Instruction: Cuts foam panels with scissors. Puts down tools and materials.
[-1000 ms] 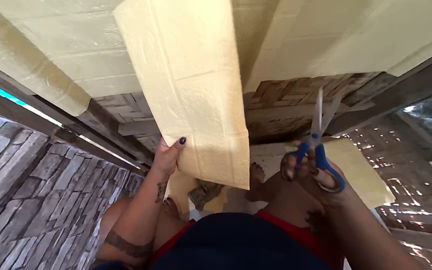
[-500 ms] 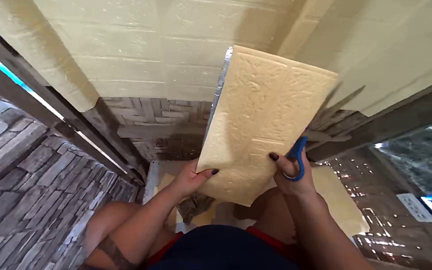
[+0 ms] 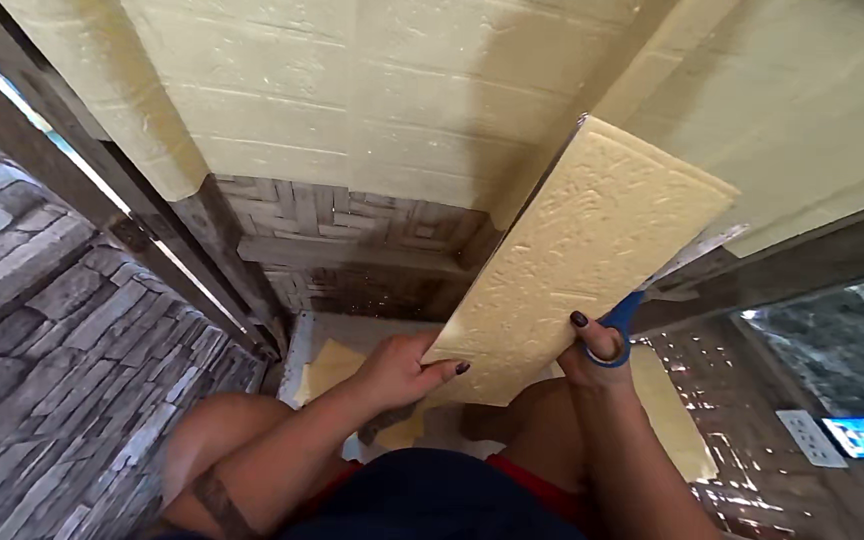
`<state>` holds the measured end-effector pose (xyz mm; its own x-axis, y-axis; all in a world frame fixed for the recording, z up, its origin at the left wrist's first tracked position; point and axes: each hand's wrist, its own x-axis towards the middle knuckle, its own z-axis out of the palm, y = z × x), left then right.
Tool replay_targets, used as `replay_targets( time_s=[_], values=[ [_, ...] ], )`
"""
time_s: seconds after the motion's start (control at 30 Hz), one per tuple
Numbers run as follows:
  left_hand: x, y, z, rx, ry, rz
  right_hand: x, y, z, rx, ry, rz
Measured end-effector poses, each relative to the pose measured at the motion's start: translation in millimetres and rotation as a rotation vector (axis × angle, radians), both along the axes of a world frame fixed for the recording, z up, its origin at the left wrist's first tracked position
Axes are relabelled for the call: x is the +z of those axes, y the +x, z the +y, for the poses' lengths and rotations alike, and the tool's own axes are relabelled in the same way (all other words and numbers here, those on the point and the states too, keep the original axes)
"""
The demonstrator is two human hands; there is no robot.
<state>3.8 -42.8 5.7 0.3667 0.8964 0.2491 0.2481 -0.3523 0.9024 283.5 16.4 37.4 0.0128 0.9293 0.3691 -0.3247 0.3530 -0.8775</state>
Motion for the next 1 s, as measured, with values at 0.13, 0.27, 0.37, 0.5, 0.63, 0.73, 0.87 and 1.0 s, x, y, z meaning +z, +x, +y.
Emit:
replay_targets(
  time_s=[0.13,0.27,0.37,0.5,0.63,0.73,0.87,1.0],
  values=[
    [4.2,-12.1,10.2,-0.08,-0.143,-0.108,-4.3,2.2,-1.1,-0.022,0.035,-0.071],
    [-1.8,-9.1,11.5,0.006,-0.052,-0.389,-9.3,-12.1,-15.2,-0.069,0.01,-0.201],
    [0.8,-3.8,7.4,0.082,-0.105,-0.528,-21.2,-20.3,-23.2,-0.088,0.0,-0.309],
    [0.4,-8.4,10.8,0.029,-0.129,-0.603,-25.4,-28.5,-25.8,-0.124,0.005,-0.283],
    [0.6,-9.0,11.1,0.002,-0.16,-0.61,-23.5,-29.4,-27.9,-0.123,0.016,-0.282],
    [5.2,-7.4,6.7,0.147,-0.241,-0.585,-18.4,-37.8,-33.7,-0.099,-0.019,-0.313],
    [1.1,-7.6,7.3,0.272,-0.267,-0.575,-5.9,-41.9,-42.0,-0.071,-0.142,-0.457],
    [-6.4,-3.9,10.3,0.265,-0.186,-0.585,-7.5,-38.9,-40.4,0.028,-0.217,-0.361]
  ],
)
